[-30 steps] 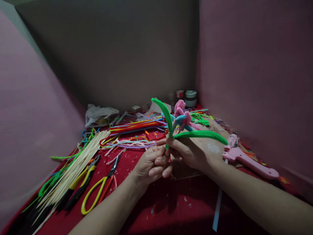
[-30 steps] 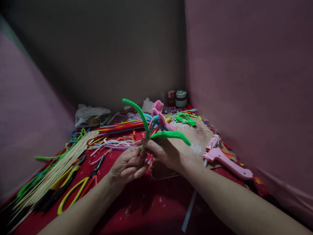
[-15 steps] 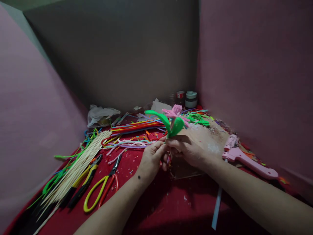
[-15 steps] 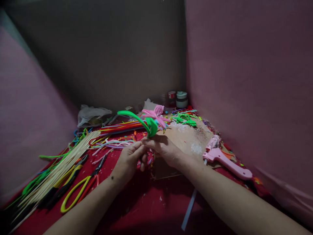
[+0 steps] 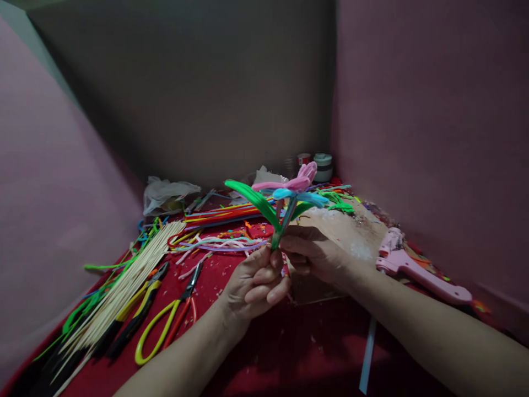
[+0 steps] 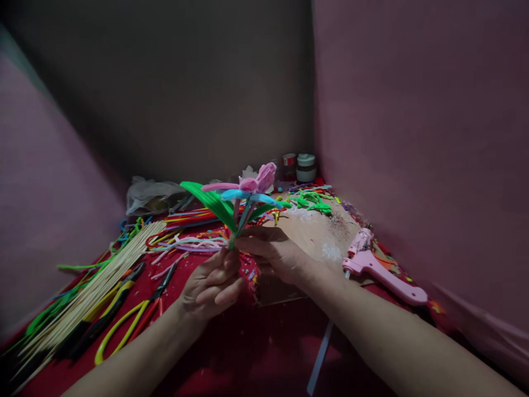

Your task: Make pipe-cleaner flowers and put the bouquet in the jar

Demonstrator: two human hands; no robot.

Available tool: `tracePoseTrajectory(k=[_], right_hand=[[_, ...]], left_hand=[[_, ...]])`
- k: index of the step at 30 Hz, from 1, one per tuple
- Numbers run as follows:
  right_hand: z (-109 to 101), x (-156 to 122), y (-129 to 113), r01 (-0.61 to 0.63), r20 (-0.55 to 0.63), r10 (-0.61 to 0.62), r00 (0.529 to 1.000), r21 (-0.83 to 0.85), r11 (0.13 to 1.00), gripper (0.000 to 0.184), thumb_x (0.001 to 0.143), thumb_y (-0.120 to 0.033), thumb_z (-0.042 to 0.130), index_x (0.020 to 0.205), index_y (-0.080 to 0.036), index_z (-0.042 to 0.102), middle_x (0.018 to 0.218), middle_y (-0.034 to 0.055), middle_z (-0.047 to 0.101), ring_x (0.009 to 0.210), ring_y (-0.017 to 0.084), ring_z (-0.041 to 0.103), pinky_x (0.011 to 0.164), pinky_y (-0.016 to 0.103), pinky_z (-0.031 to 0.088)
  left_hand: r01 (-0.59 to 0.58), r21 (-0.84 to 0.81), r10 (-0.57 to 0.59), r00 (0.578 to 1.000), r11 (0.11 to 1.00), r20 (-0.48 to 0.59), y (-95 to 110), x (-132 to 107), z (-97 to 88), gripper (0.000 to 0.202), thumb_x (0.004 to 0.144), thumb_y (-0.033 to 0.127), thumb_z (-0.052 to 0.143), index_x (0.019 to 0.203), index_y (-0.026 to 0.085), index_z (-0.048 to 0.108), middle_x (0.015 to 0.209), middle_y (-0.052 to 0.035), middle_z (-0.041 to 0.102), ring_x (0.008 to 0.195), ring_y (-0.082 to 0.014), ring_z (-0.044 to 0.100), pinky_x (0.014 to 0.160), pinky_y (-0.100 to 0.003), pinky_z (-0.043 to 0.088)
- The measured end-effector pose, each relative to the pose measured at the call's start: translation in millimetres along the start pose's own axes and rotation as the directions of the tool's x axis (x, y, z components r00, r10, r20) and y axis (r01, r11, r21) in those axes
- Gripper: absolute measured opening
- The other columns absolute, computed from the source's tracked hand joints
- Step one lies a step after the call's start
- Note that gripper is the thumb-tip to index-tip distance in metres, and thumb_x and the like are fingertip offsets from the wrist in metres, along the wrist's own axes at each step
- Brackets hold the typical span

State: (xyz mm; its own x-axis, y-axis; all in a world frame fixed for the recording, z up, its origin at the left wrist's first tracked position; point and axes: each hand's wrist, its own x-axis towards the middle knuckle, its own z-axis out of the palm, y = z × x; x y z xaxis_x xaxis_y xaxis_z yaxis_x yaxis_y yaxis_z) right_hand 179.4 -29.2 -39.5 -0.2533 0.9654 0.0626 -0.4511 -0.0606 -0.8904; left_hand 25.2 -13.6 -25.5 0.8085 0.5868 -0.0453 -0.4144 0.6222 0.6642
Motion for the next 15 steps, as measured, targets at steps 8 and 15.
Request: tracePoseTrajectory(k=[8,15], right_hand=[[-1.2,1.1,1.0,-0.007,0.018,0.007,1.000,0.017,1.000,0.027,0.074,-0.036,0.063,0.060,-0.016,0.052,0.051,-0.0053,0.042,0.042,0.004,0.032,0.038,0.017,0.023],[-2.5,4.6,-2.5,-0.119,-0.010,0.119,0.993,-0.017,0.993,0.033,0.077,-0.045,0.056,0.072,-0.014,0.062,0.058,0.0008,0.054,0.040,0.008,0.045,0.032,0.018,0.031]], left_hand=[[0.049,-0.030,-0.050,0.999,0.998,-0.013,-1.4,5.8,-3.3,0.044,0.093,0.020,0.025,0.071,0.009,0.061,0.040,0.0104,0.015,0.025,-0.0011,0.009,0.039,-0.014,0.035],[-0.007,0.042,0.012,0.992,0.999,-0.124,1.1,10.3,-3.5,0.040,0.093,0.014,0.025,0.073,0.007,0.058,0.037,0.0100,0.022,0.025,-0.0015,0.023,0.044,-0.015,0.038]])
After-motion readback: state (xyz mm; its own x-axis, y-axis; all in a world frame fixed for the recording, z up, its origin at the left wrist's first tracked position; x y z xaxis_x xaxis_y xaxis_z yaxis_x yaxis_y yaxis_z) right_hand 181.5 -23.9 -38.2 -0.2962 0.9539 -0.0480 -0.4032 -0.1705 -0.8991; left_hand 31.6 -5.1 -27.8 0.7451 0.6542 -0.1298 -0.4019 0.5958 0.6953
